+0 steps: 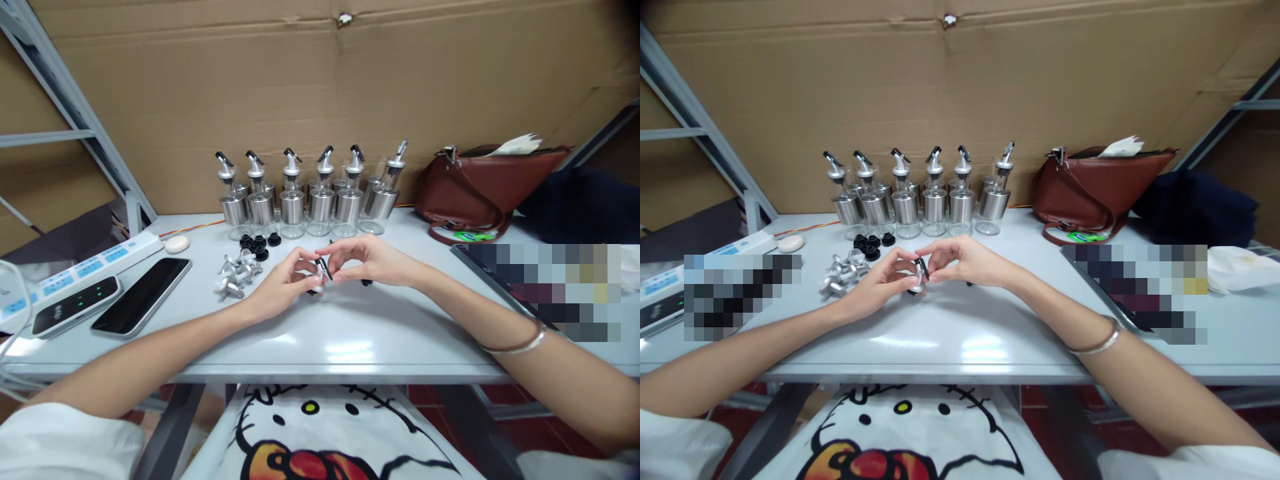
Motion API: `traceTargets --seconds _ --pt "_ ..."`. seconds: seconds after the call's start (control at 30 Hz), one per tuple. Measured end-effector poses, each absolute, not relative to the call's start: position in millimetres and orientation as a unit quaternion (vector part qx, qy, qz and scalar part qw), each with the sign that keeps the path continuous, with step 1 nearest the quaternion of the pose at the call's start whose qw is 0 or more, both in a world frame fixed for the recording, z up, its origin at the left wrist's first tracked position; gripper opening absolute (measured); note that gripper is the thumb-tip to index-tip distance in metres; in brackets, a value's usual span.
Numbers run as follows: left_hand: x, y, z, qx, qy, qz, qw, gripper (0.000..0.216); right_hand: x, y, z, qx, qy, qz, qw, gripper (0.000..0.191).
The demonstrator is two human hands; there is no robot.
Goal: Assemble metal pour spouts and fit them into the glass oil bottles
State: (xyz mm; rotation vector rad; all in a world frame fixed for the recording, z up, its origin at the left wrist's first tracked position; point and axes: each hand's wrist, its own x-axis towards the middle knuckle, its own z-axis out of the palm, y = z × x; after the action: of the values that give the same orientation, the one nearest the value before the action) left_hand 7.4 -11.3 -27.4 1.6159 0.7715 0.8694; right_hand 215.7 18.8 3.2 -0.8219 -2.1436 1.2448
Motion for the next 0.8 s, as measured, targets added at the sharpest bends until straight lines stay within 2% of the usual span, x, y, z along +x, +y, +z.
traceTargets --seconds 0.33,0.53,0.8 --pt "6 -7 -29 0.681 0.334 0.366 0.540 0.028 211 12 1 -0.278 -0.826 0.408 0.273 0.038" --pt "5 -7 -31 0.703 0.334 0.364 0.511 0.026 210 6 3 -0.274 -0.870 0.315 0.261 0.021" --pt "6 -6 -32 0.664 0.369 0.375 0.532 0.039 213 14 -3 -0.286 -0.874 0.284 0.270 0.036"
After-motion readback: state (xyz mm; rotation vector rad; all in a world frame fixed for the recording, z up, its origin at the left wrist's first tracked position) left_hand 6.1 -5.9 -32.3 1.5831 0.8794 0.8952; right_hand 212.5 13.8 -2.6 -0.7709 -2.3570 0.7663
